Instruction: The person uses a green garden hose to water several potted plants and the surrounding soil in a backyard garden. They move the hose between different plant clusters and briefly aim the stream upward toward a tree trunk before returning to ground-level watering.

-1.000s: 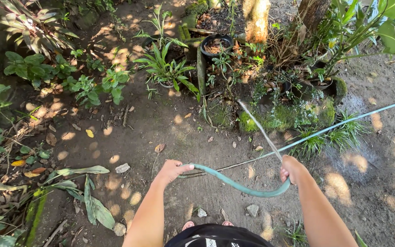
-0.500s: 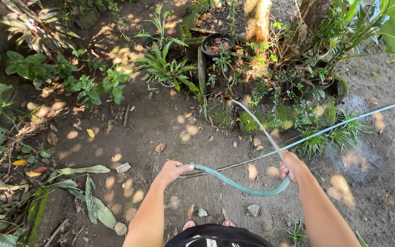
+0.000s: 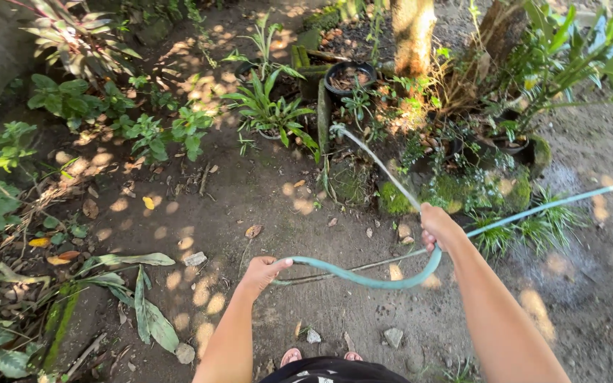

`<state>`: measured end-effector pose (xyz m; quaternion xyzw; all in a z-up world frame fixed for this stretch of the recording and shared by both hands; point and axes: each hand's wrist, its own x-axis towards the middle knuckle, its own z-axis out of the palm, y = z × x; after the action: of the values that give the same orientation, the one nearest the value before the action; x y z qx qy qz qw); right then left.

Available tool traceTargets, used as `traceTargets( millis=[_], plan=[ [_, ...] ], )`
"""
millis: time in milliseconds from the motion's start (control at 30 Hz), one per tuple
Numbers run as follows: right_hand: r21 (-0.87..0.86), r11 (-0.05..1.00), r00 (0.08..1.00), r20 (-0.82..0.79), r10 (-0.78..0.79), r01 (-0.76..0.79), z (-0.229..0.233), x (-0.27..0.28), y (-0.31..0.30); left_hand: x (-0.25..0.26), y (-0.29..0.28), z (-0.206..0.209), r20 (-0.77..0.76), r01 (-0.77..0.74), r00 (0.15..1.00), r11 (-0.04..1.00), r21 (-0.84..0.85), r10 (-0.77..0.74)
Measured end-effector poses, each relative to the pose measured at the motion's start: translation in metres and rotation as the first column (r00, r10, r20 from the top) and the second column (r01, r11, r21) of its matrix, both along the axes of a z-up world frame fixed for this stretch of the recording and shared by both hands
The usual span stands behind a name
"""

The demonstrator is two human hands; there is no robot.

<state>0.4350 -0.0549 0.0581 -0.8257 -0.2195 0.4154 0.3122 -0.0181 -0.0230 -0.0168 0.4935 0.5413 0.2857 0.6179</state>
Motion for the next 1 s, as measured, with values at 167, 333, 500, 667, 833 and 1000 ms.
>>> traceTargets(
  millis=[167,333,500,667,833,1000],
  plan=[
    [0.004,0.997,0.996,0.047,0.082,-0.082,0.007,-0.007,0.036,-0.009,-0.003,-0.006,0.058,-0.082,0.995,0.997,0.013,0.081],
    [0.015,0.99,0.988,0.057,0.141,-0.142,0.026,-0.016,0.062,-0.008,-0.009,-0.023,0.098,-0.141,0.985,0.99,0.011,0.139],
    [0.03,0.981,0.979,0.072,0.191,-0.194,0.058,-0.032,0.063,-0.003,-0.018,-0.038,0.105,-0.226,0.969,0.974,0.02,0.222],
    [0.036,0.978,0.976,0.085,0.201,-0.205,0.047,-0.019,0.079,0.007,-0.031,-0.031,0.102,-0.294,0.951,0.956,0.02,0.291],
    [0.037,0.985,0.984,0.065,0.167,-0.17,0.032,-0.014,0.095,0.011,-0.024,-0.015,0.097,-0.313,0.946,0.95,0.019,0.31],
    [0.033,0.989,0.988,0.062,0.143,-0.145,0.021,-0.009,0.12,0.01,0.0,0.008,0.081,-0.284,0.956,0.959,0.023,0.281]
  ],
)
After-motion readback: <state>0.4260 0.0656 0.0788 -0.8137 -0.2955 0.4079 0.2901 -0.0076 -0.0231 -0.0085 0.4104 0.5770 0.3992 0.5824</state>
